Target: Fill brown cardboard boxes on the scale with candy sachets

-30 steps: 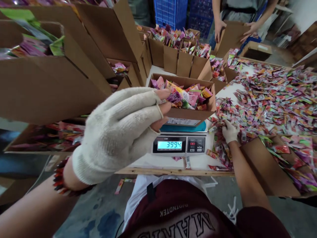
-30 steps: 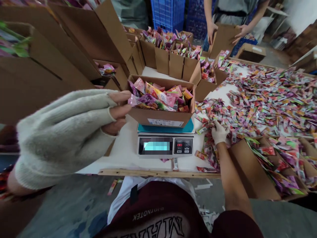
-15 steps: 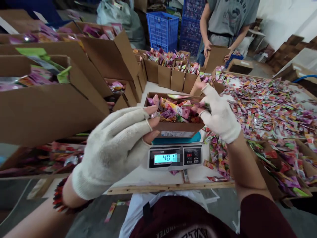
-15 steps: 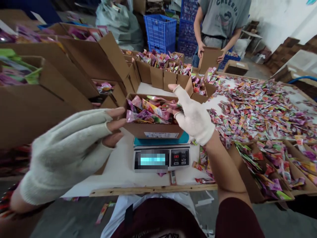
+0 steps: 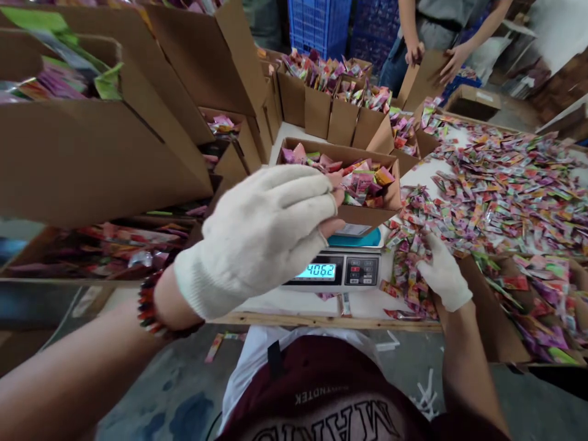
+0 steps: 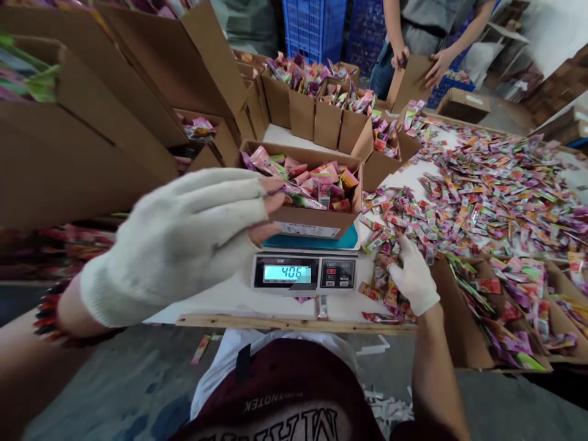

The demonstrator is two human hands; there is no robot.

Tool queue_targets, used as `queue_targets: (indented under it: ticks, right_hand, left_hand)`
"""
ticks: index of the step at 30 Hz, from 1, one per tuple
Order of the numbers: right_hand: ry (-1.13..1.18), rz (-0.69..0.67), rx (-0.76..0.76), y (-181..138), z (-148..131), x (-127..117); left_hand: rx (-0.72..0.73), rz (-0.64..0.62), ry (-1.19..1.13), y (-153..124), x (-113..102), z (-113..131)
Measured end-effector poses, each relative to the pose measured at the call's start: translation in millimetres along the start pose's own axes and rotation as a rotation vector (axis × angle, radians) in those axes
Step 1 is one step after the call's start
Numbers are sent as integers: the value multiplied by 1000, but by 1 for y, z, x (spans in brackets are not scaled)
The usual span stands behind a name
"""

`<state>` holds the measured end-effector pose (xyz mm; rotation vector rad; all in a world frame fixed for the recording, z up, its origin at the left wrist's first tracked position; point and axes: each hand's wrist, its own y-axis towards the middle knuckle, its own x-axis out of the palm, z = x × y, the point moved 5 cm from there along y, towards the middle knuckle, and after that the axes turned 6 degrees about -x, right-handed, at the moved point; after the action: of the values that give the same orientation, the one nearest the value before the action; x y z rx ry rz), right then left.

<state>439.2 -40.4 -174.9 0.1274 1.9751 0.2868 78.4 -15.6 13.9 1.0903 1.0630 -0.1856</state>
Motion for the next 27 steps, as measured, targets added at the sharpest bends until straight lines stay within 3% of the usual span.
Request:
queue_targets:
  ticks: [3, 7, 11, 15, 19, 21, 24, 27]
  right_hand:
    - [95, -2, 28, -4, 4, 15]
    - [182, 34, -58, 4, -8, 21]
    - [253, 37, -112, 7, -15, 30]
    - [271, 59, -145, 11, -18, 35]
    - [234, 84, -168, 15, -27, 25]
    - [211, 106, -159, 15, -29, 21]
    - [174, 113, -135, 9, -23, 22]
    - [161, 122, -113, 1, -10, 28]
  left_hand:
    - [-65, -279, 100, 15, 31, -4]
    - [-238, -630, 175, 37, 69, -25]
    - [-235, -880, 112, 55, 92, -33]
    - [-239, -769, 150, 49, 95, -27]
    - [-341, -667, 177, 35, 88, -33]
    - [-386, -620, 225, 44, 77, -50]
    - [-422, -554, 321, 79, 61, -91]
    - [-462, -498, 388, 119, 64, -139]
